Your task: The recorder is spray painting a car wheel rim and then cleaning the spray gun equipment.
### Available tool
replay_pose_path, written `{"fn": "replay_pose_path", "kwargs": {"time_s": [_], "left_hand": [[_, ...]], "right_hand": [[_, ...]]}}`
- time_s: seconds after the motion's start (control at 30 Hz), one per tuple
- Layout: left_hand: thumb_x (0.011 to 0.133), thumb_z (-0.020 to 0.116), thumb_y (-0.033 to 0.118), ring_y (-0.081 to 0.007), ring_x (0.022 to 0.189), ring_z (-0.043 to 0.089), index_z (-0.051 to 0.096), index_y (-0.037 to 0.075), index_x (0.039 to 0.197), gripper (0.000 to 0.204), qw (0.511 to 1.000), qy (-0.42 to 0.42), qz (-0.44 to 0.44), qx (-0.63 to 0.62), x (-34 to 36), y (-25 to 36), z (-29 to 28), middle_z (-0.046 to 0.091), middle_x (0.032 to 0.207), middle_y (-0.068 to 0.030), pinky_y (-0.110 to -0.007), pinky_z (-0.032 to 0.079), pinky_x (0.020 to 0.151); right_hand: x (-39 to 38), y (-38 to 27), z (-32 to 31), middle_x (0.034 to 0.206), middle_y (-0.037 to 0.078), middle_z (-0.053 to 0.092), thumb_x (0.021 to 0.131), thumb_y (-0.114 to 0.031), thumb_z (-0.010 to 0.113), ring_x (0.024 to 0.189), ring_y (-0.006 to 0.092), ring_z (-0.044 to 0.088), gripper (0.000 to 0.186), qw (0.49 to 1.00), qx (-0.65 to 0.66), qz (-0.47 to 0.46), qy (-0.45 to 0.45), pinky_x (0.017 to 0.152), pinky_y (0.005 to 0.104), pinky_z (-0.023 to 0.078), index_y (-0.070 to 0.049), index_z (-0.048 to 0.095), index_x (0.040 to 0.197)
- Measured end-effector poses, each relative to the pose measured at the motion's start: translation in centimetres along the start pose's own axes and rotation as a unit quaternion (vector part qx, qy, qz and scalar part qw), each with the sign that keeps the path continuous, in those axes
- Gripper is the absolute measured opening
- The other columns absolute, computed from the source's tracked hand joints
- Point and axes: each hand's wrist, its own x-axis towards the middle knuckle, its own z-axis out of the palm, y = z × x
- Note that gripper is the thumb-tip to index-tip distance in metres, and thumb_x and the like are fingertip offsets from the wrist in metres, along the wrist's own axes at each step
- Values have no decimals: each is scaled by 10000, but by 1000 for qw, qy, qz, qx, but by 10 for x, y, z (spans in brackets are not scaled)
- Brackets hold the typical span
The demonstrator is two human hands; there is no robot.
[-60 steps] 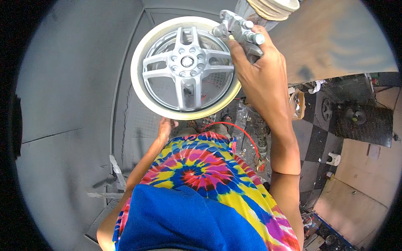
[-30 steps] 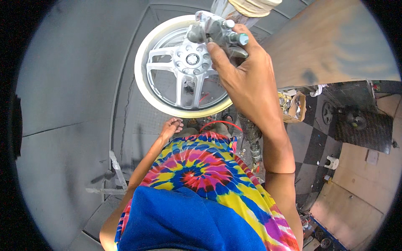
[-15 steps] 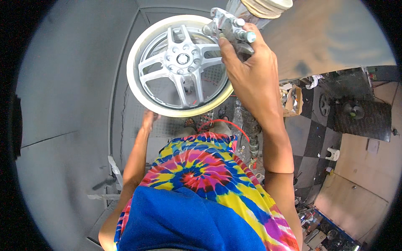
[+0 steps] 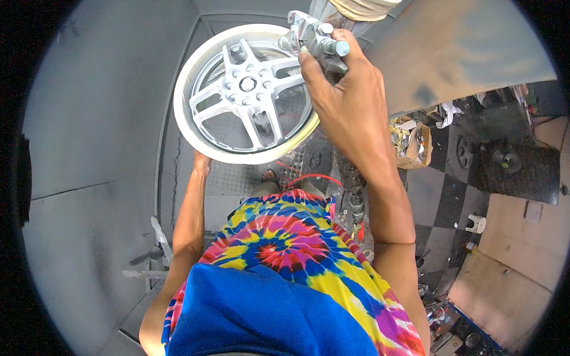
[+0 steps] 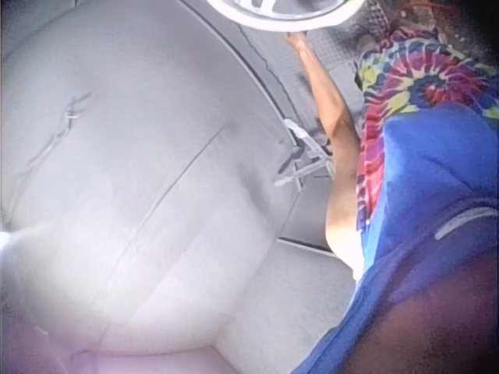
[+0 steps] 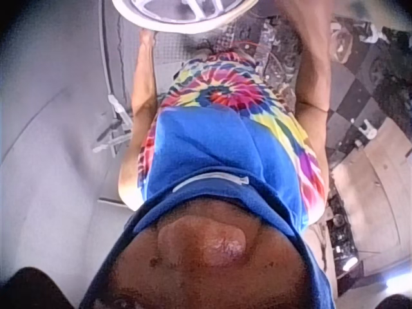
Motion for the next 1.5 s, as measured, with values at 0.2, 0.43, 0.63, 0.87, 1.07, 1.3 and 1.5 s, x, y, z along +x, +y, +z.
{"fn": "replay_pose_path", "kwargs": {"time_s": [0.2, 0.43, 0.63, 0.87, 1.07, 1.3, 1.5], "left_hand": [[982, 569, 183, -253, 949, 674, 541, -38, 1244, 344, 998, 6, -45, -44, -9, -21, -16, 666, 1102, -147, -381, 565, 825], [1013, 525, 271, -203, 848, 655, 560, 41, 1124, 258, 992, 12, -71, -102, -30, -52, -20, 674, 975, -96, -358, 557, 751], [1035, 458, 400, -164, 771, 621, 541, 86, 1101, 332, 982, -14, -74, -172, -53, -74, -4, 626, 887, -44, -319, 552, 689], [1042, 436, 400, -167, 750, 592, 512, 66, 1128, 354, 967, -19, -97, -235, -71, -65, 34, 571, 996, -70, -328, 547, 662], [1052, 400, 381, -211, 766, 584, 469, 54, 1184, 360, 951, -24, -156, -265, -72, -61, 66, 532, 1055, -95, -386, 545, 675], [1070, 306, 406, -228, 879, 548, 418, 56, 1293, 431, 927, -52, -185, -321, -73, -51, 94, 504, 1185, -104, -416, 523, 807], [1072, 282, 417, -223, 892, 531, 396, 75, 1351, 455, 917, -65, -201, -339, -71, -42, 111, 487, 1250, -87, -415, 508, 838]], "right_hand": [[-4, 3, -8, 832, 29, 670, 942, -175, 648, 735, 79, 580, 237, 996, -75, 38, 7, 706, 259, 470, 11, 635, 1089], [4, 7, -27, 741, 120, 666, 917, -208, 658, 555, 141, 529, 292, 991, -102, 17, -82, 584, 328, 466, 0, 616, 1117], [4, -16, -29, 782, 143, 649, 890, -269, 691, 628, 164, 556, 499, 956, -175, 126, -200, 689, 342, 494, 65, 578, 1244], [-3, -42, -12, 954, 126, 691, 896, -240, 715, 838, 158, 652, 539, 950, -42, 168, -258, 792, 293, 516, 88, 539, 1285], [-16, -52, -12, 828, 24, 664, 923, -135, 687, 733, 62, 597, 295, 959, 56, 190, -201, 662, 228, 481, 29, 592, 1150], [-35, -47, -17, 881, 41, 681, 931, -129, 674, 739, 80, 619, 210, 977, 47, 191, -87, 691, 233, 486, 20, 626, 1070], [-42, -30, -10, 818, 15, 639, 930, -125, 663, 710, 66, 585, 239, 980, 67, 163, -93, 651, 239, 477, 13, 586, 1109]]}}
